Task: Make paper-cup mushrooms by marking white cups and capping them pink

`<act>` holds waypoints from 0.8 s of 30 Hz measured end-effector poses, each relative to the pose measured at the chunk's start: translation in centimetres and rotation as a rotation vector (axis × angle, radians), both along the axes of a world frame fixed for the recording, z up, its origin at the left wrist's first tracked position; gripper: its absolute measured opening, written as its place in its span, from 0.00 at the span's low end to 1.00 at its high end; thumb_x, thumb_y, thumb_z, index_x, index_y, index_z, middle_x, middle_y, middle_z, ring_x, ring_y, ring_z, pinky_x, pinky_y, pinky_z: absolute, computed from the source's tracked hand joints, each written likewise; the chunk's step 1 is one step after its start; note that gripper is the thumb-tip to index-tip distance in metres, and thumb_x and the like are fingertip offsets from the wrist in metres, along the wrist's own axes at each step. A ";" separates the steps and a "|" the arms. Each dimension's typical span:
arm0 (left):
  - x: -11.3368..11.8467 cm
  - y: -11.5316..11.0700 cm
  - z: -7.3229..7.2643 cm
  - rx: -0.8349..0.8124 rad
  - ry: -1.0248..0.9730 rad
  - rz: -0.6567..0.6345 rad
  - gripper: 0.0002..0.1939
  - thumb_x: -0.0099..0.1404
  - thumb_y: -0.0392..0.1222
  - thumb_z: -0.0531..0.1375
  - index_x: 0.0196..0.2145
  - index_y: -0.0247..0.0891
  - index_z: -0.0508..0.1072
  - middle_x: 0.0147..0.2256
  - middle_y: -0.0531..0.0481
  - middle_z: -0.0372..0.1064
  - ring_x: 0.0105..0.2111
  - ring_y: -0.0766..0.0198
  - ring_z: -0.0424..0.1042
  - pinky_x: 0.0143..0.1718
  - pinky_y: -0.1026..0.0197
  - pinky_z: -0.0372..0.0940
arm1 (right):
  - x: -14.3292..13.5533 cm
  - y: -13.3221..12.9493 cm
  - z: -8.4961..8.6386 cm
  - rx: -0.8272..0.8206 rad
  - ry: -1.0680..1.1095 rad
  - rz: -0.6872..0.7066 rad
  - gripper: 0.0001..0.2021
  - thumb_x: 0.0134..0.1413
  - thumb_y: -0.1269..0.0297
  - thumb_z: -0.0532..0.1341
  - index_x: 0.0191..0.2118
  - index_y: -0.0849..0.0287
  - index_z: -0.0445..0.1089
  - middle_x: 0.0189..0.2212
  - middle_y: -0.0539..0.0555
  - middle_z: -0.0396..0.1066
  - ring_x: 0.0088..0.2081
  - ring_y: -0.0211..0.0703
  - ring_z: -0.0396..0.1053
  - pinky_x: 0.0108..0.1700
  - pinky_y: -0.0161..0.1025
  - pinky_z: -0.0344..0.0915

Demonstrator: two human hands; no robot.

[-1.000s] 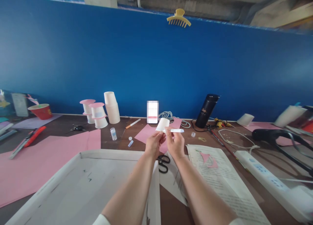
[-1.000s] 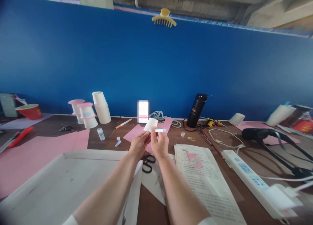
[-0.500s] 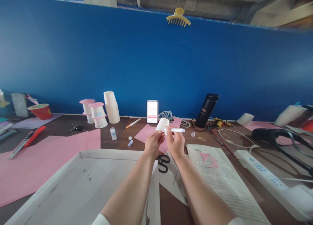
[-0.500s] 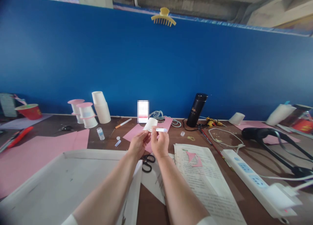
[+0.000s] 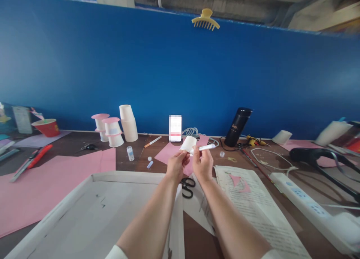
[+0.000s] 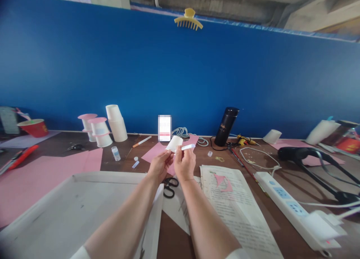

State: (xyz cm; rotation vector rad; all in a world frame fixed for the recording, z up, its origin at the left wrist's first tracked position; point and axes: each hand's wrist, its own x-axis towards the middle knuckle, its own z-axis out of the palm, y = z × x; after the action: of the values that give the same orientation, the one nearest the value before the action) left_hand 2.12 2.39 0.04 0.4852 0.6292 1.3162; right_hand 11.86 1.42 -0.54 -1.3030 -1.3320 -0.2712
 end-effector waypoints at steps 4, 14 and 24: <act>0.0 0.1 -0.1 -0.003 0.001 0.006 0.02 0.56 0.30 0.63 0.27 0.28 0.74 0.22 0.49 0.69 0.23 0.73 0.69 0.26 0.72 0.64 | 0.0 0.0 0.0 0.001 0.000 0.027 0.17 0.61 0.56 0.51 0.35 0.61 0.72 0.33 0.59 0.74 0.35 0.46 0.70 0.39 0.41 0.64; 0.1 0.1 -0.2 -0.011 -0.005 -0.017 0.03 0.55 0.31 0.64 0.27 0.27 0.74 0.23 0.48 0.70 0.23 0.72 0.69 0.25 0.71 0.65 | -0.2 -0.3 0.5 -0.034 0.076 0.136 0.15 0.59 0.55 0.53 0.34 0.59 0.73 0.34 0.58 0.75 0.36 0.46 0.71 0.41 0.42 0.64; -0.2 0.3 0.1 -0.110 -0.131 -0.028 0.05 0.61 0.28 0.58 0.28 0.29 0.71 0.25 0.50 0.68 0.22 0.77 0.67 0.23 0.75 0.66 | 1.1 1.4 -0.4 -0.036 0.691 0.137 0.19 0.57 0.51 0.53 0.47 0.60 0.64 0.36 0.56 0.73 0.33 0.40 0.72 0.38 0.38 0.67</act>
State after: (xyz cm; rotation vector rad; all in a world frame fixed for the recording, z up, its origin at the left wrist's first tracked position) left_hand 1.89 2.72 0.17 0.3142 0.5800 1.2688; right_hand 12.95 2.82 -0.95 -1.1749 -0.8261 0.2839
